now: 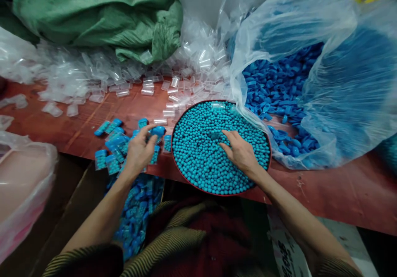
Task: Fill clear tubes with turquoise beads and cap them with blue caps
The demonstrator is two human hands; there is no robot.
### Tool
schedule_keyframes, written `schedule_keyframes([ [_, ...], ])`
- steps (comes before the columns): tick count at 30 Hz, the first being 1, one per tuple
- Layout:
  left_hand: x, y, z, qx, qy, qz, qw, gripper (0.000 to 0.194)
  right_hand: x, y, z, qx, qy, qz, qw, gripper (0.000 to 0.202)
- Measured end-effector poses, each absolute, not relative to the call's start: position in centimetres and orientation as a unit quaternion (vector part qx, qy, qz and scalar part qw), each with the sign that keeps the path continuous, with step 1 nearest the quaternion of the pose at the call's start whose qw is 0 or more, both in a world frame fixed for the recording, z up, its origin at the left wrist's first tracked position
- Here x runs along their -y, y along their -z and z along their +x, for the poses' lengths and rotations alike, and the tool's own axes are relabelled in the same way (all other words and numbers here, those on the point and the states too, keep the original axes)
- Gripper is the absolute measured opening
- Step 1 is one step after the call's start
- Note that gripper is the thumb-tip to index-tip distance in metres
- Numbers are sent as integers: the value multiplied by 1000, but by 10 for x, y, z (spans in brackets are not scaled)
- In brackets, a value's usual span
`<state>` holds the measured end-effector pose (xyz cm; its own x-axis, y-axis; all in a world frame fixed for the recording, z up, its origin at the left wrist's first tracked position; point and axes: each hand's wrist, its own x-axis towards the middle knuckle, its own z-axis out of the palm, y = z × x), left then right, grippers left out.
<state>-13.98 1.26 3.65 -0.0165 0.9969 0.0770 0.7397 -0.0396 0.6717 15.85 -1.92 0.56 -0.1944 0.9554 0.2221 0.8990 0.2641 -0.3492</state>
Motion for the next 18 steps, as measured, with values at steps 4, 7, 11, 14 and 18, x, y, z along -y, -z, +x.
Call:
schedule_keyframes([
  [4,-19,-31,-142,-670,-280,685,63,41,-9,0,158,791,-38,-593,147,42],
  [7,-17,-20,-107,-588,-298,737,152,35,-21,5,156,806,-38,-582,98,32],
  [11,-20,-10,-50,-510,-279,773,255,34,-18,9,162,794,-98,-569,190,22],
  [14,-28,-6,-21,-478,-267,766,337,38,-9,9,166,728,-214,-562,328,22],
  [18,-37,0,-5,-434,-253,698,510,33,-5,6,164,662,-349,-535,392,21],
])
